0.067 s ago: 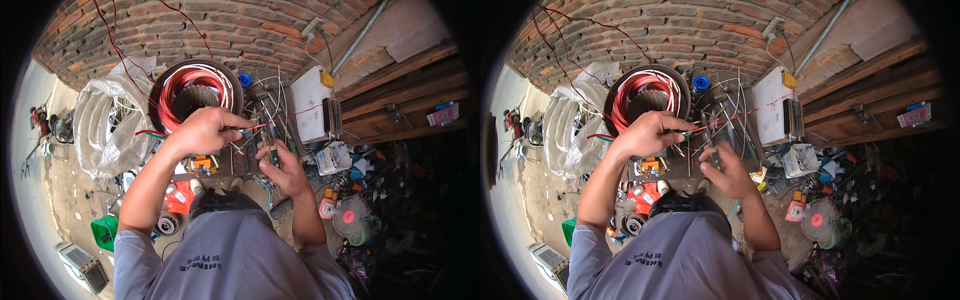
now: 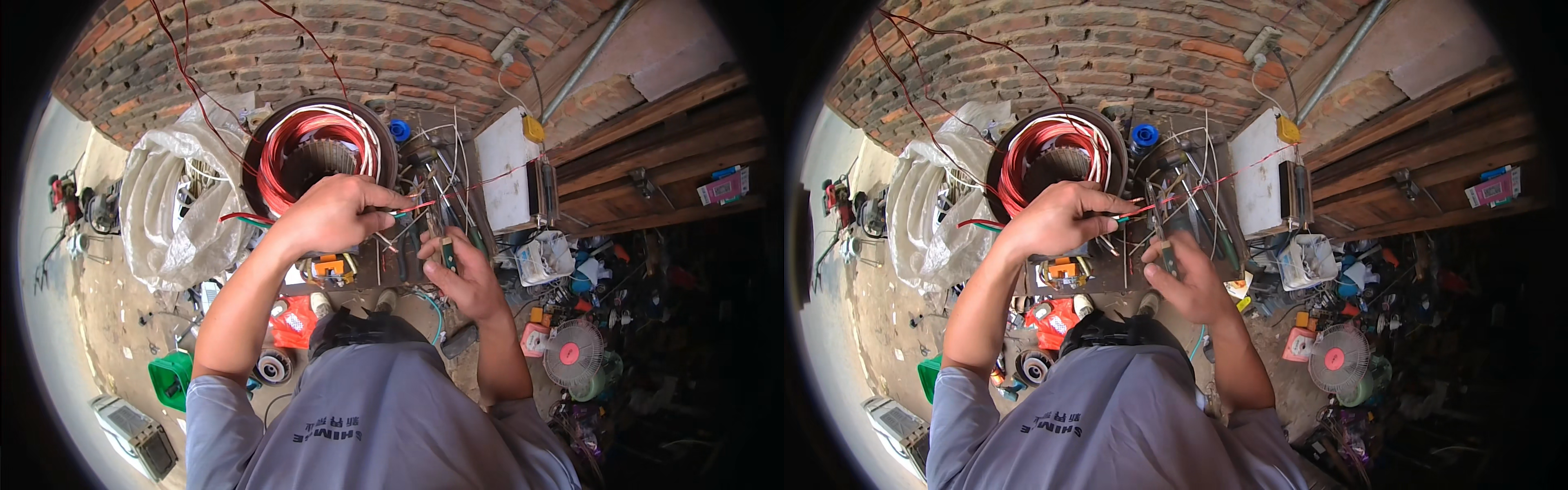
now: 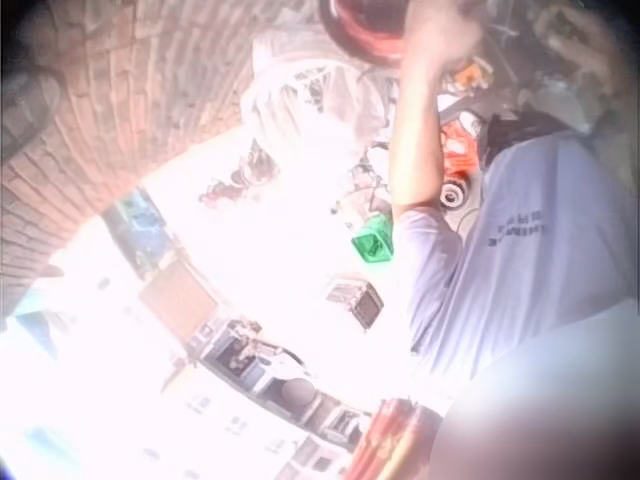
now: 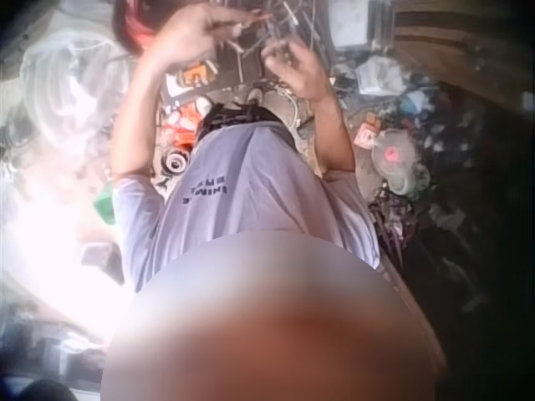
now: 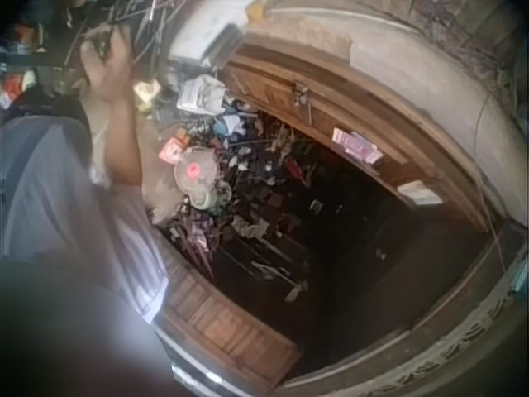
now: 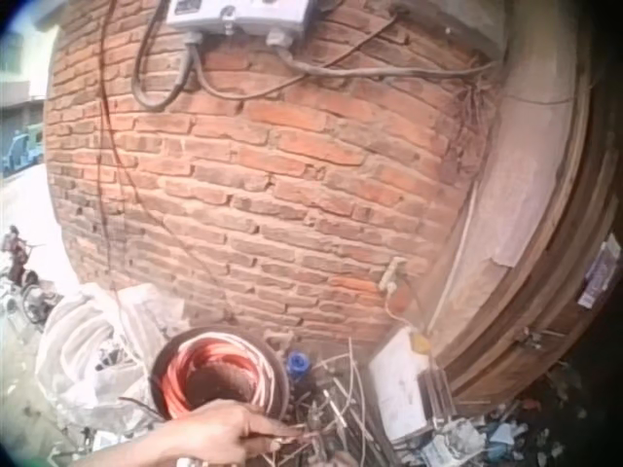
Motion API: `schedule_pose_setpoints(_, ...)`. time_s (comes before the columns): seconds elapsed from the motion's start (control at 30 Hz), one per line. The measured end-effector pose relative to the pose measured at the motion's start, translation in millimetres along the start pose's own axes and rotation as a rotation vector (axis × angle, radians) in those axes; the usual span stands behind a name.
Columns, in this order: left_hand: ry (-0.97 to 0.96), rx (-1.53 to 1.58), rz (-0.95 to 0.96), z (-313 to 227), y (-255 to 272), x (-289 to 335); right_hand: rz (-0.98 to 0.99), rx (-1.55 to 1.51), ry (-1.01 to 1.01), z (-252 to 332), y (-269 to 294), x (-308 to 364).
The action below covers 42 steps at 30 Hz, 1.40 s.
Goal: The person strips insulation from red and white wires, twists exposed strands, and uses pliers and a rotary tool to prepare and connect wires on a workbench. The person handles multiple wire segments and tools throughout the process.
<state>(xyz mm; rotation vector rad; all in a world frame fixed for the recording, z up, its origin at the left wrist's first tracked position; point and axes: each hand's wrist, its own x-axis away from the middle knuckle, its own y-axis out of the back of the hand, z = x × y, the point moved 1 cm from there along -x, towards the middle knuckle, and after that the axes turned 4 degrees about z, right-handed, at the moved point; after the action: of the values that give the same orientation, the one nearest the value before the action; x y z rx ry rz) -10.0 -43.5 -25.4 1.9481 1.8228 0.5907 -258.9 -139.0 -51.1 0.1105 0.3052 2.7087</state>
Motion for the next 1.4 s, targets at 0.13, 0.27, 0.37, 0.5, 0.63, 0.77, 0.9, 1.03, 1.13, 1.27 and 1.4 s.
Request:
schedule_pose_setpoints(0.13, -0.028, -0.004, -0.039, 5, -4, 1, 0.006, 0.002, -0.002, 1, 2, -1)
schedule_pose_setpoints(0.27, -0.013, -0.020, -0.042, 2, -4, 1, -0.014, -0.012, -0.030, 0, 0, -2)
schedule_pose_setpoints(0.37, 0.006, -0.038, -0.037, 0, -3, 1, -0.036, -0.004, 0.023, -2, -1, -4)
schedule_pose_setpoints(0.5, 0.017, -0.042, -0.037, -1, -4, 0, -0.034, -0.058, -0.001, -7, -2, -4)
schedule_pose_setpoints(0.63, -0.013, -0.047, -0.054, 3, -5, 0, -0.083, -0.228, -0.109, -7, -6, -1)
schedule_pose_setpoints(0.77, -0.027, -0.059, -0.062, 2, -5, -1, -0.130, -0.314, -0.019, -19, -10, -2)
schedule_pose_setpoints(0.9, -0.039, -0.092, -0.085, 6, -6, -1, -0.147, -0.447, -0.022, -21, -17, -6)
schedule_pose_setpoints(1.03, 0.035, -0.114, -0.111, -3, -5, -2, -0.040, -0.587, -0.087, -47, -18, -9)
schedule_pose_setpoints(1.13, 0.050, -0.099, -0.118, -1, -5, -4, -0.012, -0.719, -0.072, -72, -25, -10)
schedule_pose_setpoints(1.27, 0.092, -0.112, -0.104, -3, -5, -5, 0.024, -0.858, -0.063, -93, -35, -13)
schedule_pose_setpoints(1.4, 0.090, -0.123, -0.113, -3, -5, -3, 0.056, -1.024, -0.050, -102, -41, -18)
